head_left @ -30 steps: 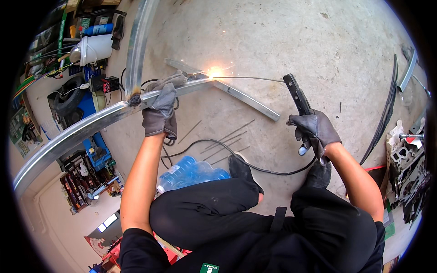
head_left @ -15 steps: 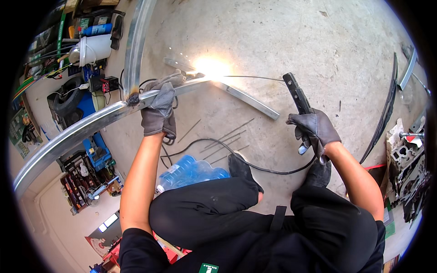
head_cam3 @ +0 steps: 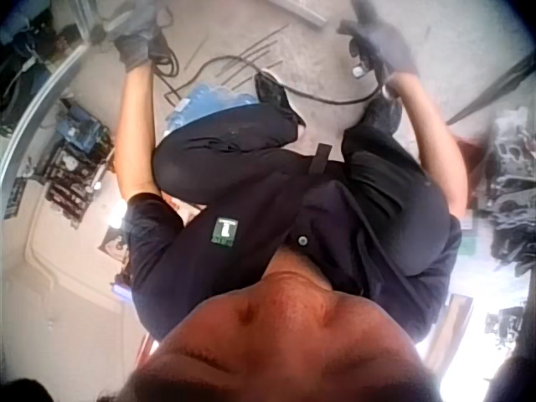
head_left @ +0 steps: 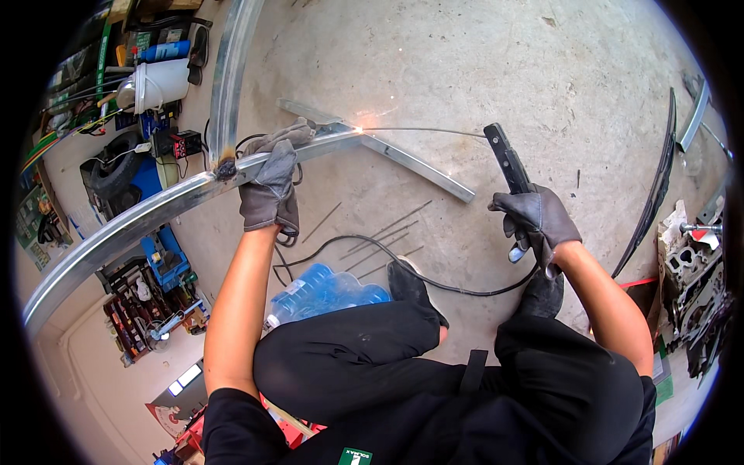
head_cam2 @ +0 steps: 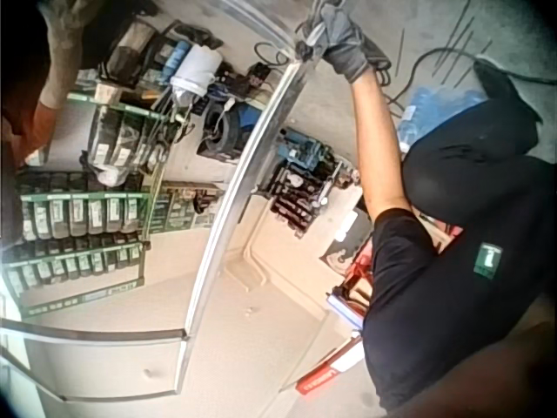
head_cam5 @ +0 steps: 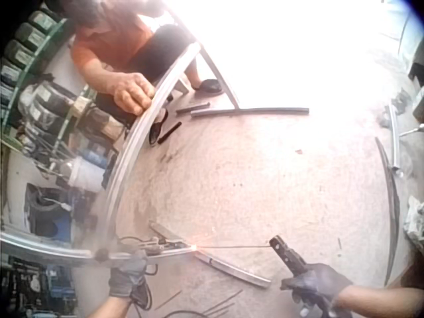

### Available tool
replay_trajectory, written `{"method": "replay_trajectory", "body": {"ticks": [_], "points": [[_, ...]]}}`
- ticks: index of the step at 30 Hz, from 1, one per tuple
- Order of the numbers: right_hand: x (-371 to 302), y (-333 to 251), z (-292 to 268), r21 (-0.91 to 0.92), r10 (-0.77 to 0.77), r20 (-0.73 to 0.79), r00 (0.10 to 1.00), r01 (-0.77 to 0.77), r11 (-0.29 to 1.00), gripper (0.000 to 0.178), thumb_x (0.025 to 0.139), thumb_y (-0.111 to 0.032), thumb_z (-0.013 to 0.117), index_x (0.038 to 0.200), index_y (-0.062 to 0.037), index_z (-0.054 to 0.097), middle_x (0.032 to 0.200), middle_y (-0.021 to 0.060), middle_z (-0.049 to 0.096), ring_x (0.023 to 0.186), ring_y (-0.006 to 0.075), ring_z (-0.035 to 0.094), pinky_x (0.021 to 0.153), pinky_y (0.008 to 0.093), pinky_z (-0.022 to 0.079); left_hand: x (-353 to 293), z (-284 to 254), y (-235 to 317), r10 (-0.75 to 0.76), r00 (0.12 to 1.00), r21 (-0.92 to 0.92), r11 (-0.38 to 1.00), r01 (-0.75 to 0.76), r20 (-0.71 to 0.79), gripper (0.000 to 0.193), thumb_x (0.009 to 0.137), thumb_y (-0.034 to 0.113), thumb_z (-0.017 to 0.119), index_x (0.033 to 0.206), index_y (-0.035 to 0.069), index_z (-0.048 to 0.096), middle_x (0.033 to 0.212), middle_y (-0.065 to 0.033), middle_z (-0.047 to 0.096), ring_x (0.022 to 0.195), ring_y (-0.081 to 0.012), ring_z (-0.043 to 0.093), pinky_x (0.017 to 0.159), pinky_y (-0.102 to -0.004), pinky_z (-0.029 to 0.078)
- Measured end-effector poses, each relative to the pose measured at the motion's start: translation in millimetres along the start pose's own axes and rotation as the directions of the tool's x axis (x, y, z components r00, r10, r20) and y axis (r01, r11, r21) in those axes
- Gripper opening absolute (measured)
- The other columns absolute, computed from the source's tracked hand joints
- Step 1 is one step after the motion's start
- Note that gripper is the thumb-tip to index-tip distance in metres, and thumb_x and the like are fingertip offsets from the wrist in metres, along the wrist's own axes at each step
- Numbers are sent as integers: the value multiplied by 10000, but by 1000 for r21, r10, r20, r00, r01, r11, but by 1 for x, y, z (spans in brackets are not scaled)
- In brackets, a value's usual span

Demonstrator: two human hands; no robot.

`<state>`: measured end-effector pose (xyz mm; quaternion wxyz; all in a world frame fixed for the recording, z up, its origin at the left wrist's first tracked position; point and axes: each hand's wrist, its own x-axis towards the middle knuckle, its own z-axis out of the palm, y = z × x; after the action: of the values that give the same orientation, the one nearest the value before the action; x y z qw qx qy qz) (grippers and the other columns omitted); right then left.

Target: The person aligns metal bars to form a frame structure on the floor. They then use a welding torch to join the metal pieces together, creating sparks as they weld the joints.

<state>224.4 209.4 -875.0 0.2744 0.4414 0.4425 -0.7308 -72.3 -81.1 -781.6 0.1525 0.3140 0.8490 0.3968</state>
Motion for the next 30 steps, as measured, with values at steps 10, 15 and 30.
{"method": "replay_trajectory", "body": {"ticks": [10, 15, 30], "points": [[0, 0, -1, 95, 7, -38, 999, -4, 995, 274, 913, -300, 782, 942, -28, 760, 616, 62, 622, 424, 127, 501, 409, 300, 376, -3, -1, 0, -45, 998, 14, 999, 45, -38, 276, 1009, 204, 698, 1130, -17, 813, 1194, -115, 809, 1107, -199, 713, 1011, -321, 509], [0, 0, -2, 36, 28, -49, 998, -26, 999, 288, 912, -309, 746, 966, -27, 770, 592, 61, 601, 399, 138, 484, 401, 319, 377, -2, -2, 1, -37, 999, -31, 999, 36, -17, 285, 1009, 195, 678, 1109, -34, 815, 1215, -166, 799, 1223, -277, 707, 1096, -365, 489], [1, 7, -2, 94, 5, 23, 1000, -7, 996, 296, 918, -305, 811, 953, -16, 760, 643, 58, 638, 444, 117, 511, 420, 280, 381, -5, 3, -1, -78, 993, -63, 995, 73, -83, 258, 1011, 187, 718, 1128, -26, 804, 1191, -125, 806, 1082, -203, 721, 982, -325, 536]]}}
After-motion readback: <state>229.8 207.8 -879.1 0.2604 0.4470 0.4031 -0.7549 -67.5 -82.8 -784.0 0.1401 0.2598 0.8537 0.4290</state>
